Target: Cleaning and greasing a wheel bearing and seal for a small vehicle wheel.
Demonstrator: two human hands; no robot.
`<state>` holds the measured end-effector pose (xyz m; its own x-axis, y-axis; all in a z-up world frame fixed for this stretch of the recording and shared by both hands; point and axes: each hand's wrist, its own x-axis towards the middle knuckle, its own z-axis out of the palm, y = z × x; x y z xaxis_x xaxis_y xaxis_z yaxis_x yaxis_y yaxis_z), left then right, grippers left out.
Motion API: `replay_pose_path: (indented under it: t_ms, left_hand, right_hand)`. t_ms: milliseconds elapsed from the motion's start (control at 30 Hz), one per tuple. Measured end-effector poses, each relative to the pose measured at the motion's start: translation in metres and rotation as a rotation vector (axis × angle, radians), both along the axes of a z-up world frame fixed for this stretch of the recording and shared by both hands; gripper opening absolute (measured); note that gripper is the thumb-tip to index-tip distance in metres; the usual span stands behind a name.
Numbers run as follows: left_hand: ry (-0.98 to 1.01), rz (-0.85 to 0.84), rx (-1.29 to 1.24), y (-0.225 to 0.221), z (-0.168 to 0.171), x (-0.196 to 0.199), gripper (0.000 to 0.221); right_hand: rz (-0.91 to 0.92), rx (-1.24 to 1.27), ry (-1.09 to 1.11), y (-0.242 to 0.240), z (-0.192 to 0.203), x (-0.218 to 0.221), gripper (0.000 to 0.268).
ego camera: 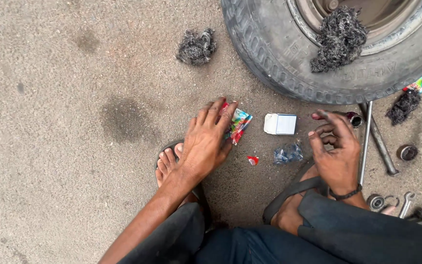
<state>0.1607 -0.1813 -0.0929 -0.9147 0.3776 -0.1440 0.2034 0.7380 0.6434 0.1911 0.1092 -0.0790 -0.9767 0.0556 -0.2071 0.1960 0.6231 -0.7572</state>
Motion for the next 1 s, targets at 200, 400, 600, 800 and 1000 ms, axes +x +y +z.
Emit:
replay_pose_path:
  t_ms: [200,400,600,800,1000]
  left_hand:
    - [-0.085,0.124,-0.002,-0.02,0.021,-0.026,0.081]
    - [0.171,0.266,-0.21,-0.054,-0.034,-0.098,0.075]
    - [0.126,0.174,-0.14,-0.051,-0.038,-0.106,0.029]
    - [-0.4,0.449,0.323,-0.017,0.041,-0.051,0.027]
    - [-0.678,0.395,0.494,-0.012,0.012,-0.01,0.038]
  right_hand:
    - [-0.1,-0.11,-0.027,0.018,0.011,0.024,0.025]
    - [-0.089,0.04,-0.149,-0.015,0.015,0.016,0.031]
    - [0.068,-0.053,-0.147,-0.034,0.025,-0.02,0.037]
    - [0.28,-0.359,-0.086,-0.083,0.048,-0.071,0.063]
    - [0.606,-0.064,0.225,-0.091,0.037,-0.064,0.058]
